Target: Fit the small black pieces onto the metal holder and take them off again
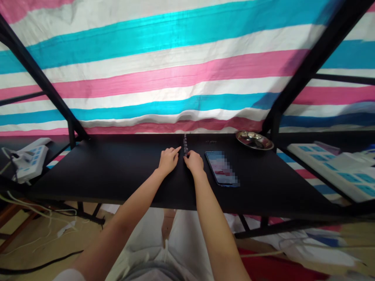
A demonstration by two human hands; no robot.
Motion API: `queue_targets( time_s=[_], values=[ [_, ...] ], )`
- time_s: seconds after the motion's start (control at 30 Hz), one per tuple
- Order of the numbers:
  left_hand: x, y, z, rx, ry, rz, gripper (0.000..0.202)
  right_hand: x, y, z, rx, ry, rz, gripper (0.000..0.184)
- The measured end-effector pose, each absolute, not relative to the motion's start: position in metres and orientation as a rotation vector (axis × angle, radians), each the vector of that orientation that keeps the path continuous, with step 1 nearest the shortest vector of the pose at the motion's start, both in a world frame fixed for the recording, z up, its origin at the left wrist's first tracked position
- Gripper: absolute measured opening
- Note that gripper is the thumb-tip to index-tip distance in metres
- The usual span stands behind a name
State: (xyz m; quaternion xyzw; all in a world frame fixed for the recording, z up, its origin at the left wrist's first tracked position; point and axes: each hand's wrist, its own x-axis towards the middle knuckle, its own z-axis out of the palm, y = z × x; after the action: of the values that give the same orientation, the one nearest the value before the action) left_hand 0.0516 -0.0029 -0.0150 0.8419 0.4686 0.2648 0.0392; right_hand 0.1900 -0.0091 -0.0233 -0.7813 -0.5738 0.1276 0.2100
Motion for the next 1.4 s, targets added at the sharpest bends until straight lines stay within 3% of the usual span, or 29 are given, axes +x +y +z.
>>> queue_targets(
  time_s=[0.17, 0.57, 0.83, 1.2, 1.4],
  values=[
    [0.051, -0.002, -0.013, 2.576, 1.488, 0.753, 0.032, 0.189, -0.008, -0.025, -2.173, -1.606, 0.338, 0.027],
    [0.052, 0.002, -0.011, 2.272, 1.511, 0.989, 0.008, 0.186, -0.011, -0.02, -2.184, -1.618, 0.321, 0.025],
    [0.053, 0.004, -0.009, 2.117, 1.382, 1.337, 0.007, 0.18, -0.015, -0.015, -2.103, -1.734, 0.287, 0.019],
    [0.05, 0.003, -0.006, 2.046, 1.387, 1.38, 0.009, 0.175, -0.018, -0.01, -1.937, -1.878, 0.295, 0.013],
    [0.051, -0.002, -0.004, 2.104, 1.134, 1.499, 0.02, 0.173, -0.019, -0.011, -1.827, -1.962, 0.282, 0.011]
  ],
)
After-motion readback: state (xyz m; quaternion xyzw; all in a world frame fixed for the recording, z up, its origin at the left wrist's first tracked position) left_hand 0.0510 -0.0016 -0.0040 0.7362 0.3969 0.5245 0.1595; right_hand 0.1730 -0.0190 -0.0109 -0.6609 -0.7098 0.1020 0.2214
